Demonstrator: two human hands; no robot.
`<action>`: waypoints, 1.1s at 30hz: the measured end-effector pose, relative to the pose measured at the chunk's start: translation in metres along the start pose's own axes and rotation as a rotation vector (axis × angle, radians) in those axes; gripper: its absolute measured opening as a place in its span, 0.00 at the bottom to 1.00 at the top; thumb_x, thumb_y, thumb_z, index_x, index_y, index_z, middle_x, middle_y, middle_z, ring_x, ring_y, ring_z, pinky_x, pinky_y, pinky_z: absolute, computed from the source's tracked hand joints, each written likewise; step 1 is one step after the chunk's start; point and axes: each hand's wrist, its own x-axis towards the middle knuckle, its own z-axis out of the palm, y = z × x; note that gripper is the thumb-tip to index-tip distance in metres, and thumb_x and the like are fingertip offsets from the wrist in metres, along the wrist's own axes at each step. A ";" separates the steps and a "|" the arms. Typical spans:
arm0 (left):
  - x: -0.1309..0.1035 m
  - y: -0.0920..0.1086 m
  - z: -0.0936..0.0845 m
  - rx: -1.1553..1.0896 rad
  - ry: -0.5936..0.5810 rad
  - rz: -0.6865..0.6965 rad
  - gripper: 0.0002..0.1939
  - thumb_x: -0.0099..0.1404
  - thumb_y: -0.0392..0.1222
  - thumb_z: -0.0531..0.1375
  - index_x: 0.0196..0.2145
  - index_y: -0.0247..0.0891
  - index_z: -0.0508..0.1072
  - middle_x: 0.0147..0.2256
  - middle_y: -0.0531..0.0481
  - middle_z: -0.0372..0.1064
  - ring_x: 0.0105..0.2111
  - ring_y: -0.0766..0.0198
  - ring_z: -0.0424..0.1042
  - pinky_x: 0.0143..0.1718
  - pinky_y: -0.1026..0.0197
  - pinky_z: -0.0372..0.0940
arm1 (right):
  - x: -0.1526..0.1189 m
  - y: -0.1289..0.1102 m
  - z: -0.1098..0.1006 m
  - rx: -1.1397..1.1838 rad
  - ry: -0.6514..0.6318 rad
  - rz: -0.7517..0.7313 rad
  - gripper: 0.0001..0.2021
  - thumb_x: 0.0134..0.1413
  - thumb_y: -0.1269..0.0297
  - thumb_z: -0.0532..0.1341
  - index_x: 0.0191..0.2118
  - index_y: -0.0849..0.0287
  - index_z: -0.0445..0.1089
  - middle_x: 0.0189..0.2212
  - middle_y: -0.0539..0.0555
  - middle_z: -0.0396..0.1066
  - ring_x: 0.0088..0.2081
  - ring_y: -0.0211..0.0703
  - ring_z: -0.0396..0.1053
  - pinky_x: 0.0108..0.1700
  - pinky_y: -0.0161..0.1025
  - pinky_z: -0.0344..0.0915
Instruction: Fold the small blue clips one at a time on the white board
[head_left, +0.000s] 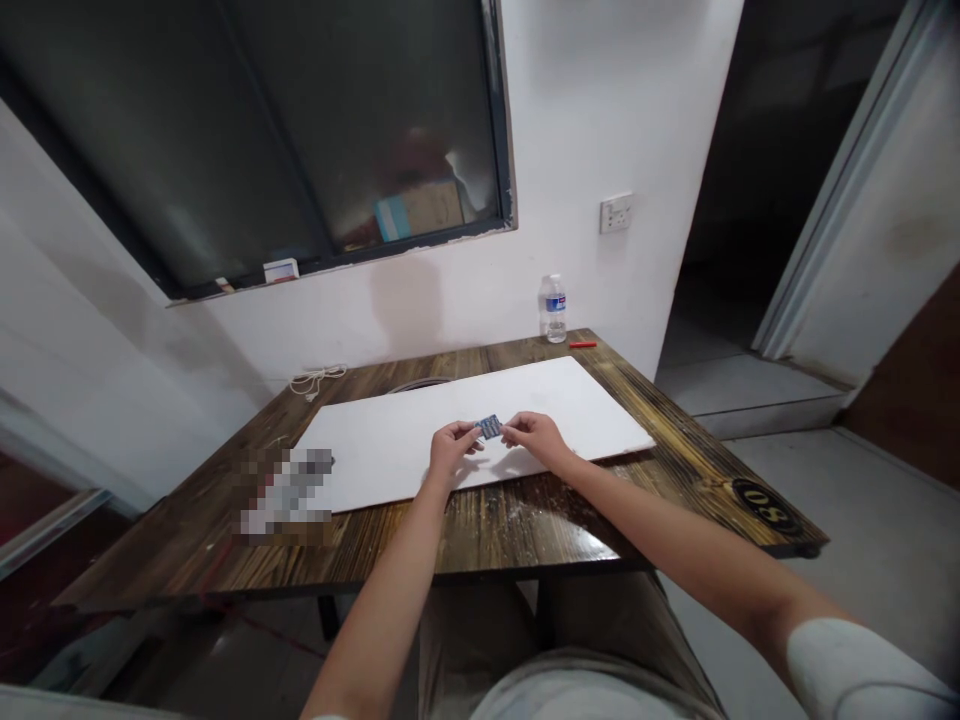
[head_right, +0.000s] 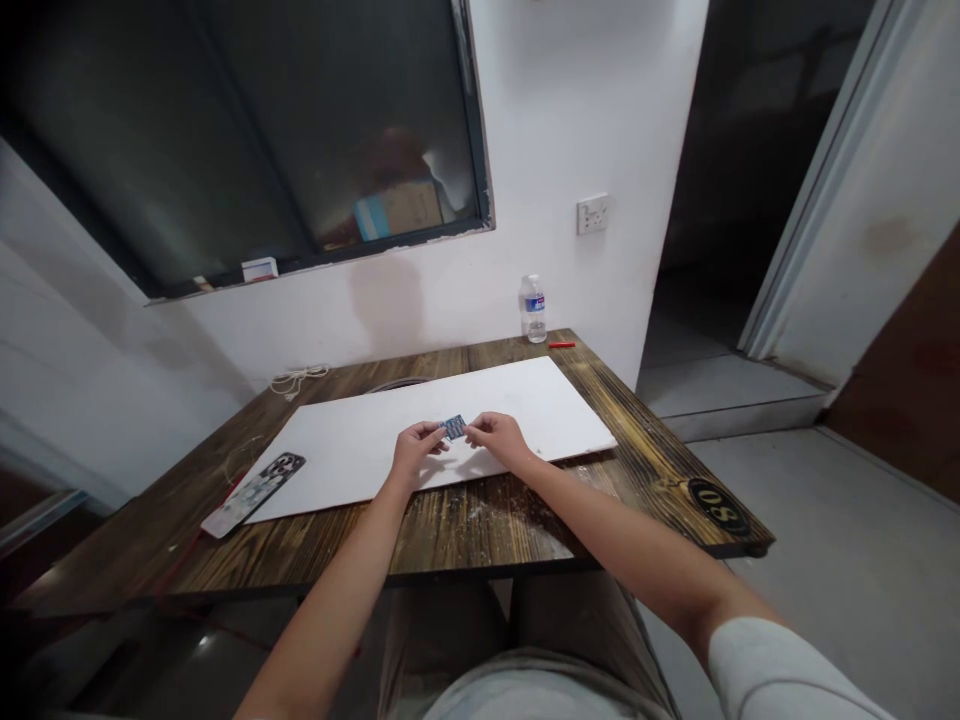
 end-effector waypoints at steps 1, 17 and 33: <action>0.000 0.000 0.000 0.001 -0.018 -0.005 0.24 0.40 0.52 0.73 0.31 0.32 0.77 0.22 0.48 0.74 0.20 0.64 0.72 0.23 0.65 0.65 | 0.000 0.000 -0.001 0.004 0.046 0.012 0.18 0.45 0.47 0.66 0.25 0.60 0.71 0.22 0.54 0.75 0.26 0.40 0.72 0.32 0.36 0.67; -0.003 0.002 0.001 0.032 0.044 0.047 0.22 0.44 0.52 0.71 0.32 0.32 0.77 0.19 0.49 0.72 0.20 0.64 0.72 0.23 0.65 0.65 | 0.002 0.008 -0.006 -0.460 0.075 -0.128 0.18 0.52 0.46 0.62 0.29 0.58 0.72 0.29 0.55 0.76 0.33 0.45 0.71 0.36 0.39 0.65; 0.000 0.000 0.000 -0.035 0.183 0.036 0.24 0.42 0.53 0.71 0.32 0.33 0.77 0.23 0.51 0.72 0.19 0.68 0.70 0.21 0.67 0.63 | -0.003 -0.008 -0.009 -0.773 -0.659 -0.618 0.13 0.51 0.59 0.67 0.43 0.57 0.76 0.34 0.56 0.75 0.39 0.45 0.69 0.43 0.39 0.63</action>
